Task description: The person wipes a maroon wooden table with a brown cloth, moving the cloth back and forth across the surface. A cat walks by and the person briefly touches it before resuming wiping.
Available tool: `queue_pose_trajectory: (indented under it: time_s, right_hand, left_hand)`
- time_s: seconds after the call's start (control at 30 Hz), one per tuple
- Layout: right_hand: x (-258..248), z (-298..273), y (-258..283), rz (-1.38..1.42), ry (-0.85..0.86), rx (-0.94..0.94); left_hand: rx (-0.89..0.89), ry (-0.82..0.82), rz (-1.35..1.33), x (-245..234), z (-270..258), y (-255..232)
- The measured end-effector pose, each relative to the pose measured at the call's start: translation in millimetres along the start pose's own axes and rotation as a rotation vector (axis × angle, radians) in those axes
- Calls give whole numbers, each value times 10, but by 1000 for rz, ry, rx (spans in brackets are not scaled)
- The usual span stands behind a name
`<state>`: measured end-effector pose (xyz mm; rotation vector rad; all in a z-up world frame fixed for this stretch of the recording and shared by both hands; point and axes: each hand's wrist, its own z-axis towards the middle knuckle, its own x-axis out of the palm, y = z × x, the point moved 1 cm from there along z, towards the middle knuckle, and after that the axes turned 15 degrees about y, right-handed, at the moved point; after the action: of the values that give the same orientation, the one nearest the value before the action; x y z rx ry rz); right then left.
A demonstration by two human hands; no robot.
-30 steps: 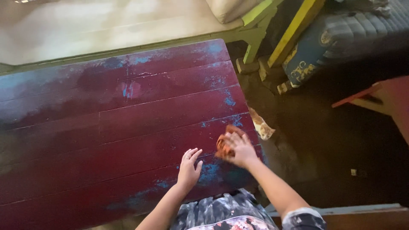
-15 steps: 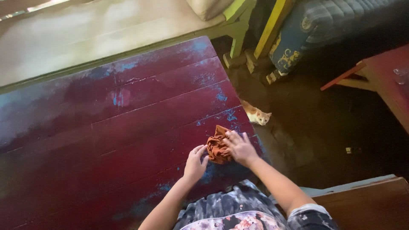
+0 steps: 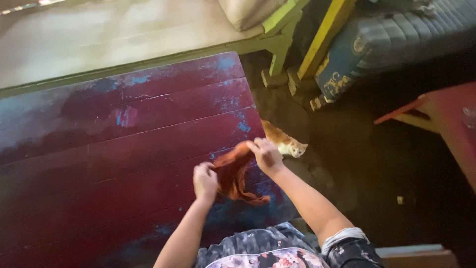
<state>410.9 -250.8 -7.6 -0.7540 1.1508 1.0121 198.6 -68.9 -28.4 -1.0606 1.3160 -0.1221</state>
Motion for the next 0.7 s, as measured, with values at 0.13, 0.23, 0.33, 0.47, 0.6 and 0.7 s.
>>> queue_pose_trajectory:
  time_s: [0.13, 0.23, 0.33, 0.47, 0.6, 0.7]
  right_hand:
    - [-221, 218, -337, 56, 99, 78]
    - [-267, 153, -452, 135, 155, 52]
    - [-66, -53, -592, 196, 239, 14]
    - [119, -240, -890, 210, 208, -27]
    - [130, -240, -1088, 249, 172, -36]
    - [232, -290, -1150, 271, 187, -49]
  left_hand:
    - [-244, -217, 182, -85, 219, -473]
    - [-262, -211, 385, 254, 356, -742]
    - [-314, 92, 586, 658, 247, -1113]
    - [0, 409, 551, 1048, 15, -1551]
    - [86, 685, 536, 1293, 131, -1267]
    - [112, 381, 404, 1382, 528, -612]
